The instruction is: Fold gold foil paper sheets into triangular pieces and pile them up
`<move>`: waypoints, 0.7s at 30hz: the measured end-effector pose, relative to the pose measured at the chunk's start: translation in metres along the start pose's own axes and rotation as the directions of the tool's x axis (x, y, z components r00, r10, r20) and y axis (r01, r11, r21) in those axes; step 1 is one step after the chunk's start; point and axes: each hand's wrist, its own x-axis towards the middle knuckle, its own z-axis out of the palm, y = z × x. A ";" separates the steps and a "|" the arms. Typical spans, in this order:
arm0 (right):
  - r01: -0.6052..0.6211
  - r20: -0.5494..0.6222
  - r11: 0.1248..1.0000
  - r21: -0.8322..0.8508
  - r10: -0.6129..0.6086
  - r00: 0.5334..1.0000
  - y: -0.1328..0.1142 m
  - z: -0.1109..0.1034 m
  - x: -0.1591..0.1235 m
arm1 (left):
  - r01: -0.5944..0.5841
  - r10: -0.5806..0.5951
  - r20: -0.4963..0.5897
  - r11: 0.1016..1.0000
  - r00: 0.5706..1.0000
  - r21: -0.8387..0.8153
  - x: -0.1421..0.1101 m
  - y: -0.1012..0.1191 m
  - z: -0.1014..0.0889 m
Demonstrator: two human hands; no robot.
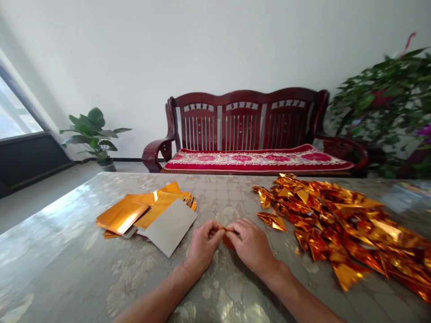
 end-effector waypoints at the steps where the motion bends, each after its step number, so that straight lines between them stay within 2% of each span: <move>1: 0.005 0.002 1.000 0.010 -0.005 1.000 0.001 -0.002 0.001 | 0.006 -0.006 0.003 1.000 1.000 -0.006 0.001 -0.001 -0.001; 3: -0.010 -0.003 0.996 0.091 0.011 1.000 0.003 -0.007 0.004 | 0.037 -0.039 -0.024 0.998 0.999 -0.051 0.005 -0.002 -0.003; 5: -0.080 -0.014 0.957 0.277 0.088 0.996 0.009 -0.011 0.008 | 0.090 -0.101 -0.069 0.986 0.993 -0.137 0.009 -0.004 -0.005; 6: -0.138 -0.010 0.907 0.398 0.154 0.988 0.013 -0.012 0.011 | 0.119 -0.137 -0.085 0.975 0.987 -0.186 0.011 -0.004 -0.006; 8: -0.250 0.027 0.744 0.620 0.297 0.954 0.023 -0.012 0.014 | 0.161 -0.197 -0.109 0.949 0.974 -0.271 0.015 -0.006 -0.008; 11: -0.382 0.143 0.541 0.749 0.432 0.891 0.037 -0.007 0.015 | 0.184 -0.243 -0.130 0.917 0.961 -0.353 0.016 -0.008 -0.011; 15: -0.444 0.271 0.426 0.788 0.408 0.872 0.040 -0.002 0.012 | 0.202 -0.285 -0.148 0.886 0.947 -0.417 0.015 -0.006 -0.010; 21: -0.408 0.302 0.375 0.832 0.311 0.901 0.028 0.000 0.012 | 0.201 -0.301 -0.178 0.880 0.937 -0.430 0.014 -0.007 -0.006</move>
